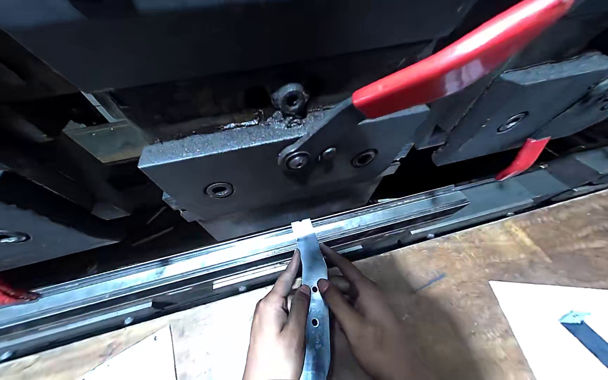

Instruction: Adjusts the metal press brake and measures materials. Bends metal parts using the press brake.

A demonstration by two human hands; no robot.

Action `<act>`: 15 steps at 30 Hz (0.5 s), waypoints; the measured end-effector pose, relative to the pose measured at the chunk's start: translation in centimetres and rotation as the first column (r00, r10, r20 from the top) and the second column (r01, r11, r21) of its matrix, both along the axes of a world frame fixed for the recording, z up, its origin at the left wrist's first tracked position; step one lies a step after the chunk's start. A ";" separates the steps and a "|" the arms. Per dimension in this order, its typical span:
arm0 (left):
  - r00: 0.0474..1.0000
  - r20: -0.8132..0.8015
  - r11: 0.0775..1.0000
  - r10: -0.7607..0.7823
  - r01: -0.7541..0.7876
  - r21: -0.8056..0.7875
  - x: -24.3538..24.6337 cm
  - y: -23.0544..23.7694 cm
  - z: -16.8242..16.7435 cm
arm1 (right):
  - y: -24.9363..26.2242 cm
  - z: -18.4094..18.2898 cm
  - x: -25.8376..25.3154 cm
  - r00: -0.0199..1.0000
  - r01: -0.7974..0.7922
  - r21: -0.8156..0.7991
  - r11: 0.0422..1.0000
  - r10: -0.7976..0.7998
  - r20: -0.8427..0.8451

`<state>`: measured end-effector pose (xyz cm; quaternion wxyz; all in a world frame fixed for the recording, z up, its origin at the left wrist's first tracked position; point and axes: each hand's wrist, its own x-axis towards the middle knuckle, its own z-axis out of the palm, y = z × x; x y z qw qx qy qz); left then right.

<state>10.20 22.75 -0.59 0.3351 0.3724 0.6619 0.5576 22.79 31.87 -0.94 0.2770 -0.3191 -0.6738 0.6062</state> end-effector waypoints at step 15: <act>1.000 0.016 1.000 0.004 -0.004 0.019 0.3 0.1 0.1 | 0.2 0.1 0.1 0.999 -0.019 -0.028 0.999 0.018 -0.049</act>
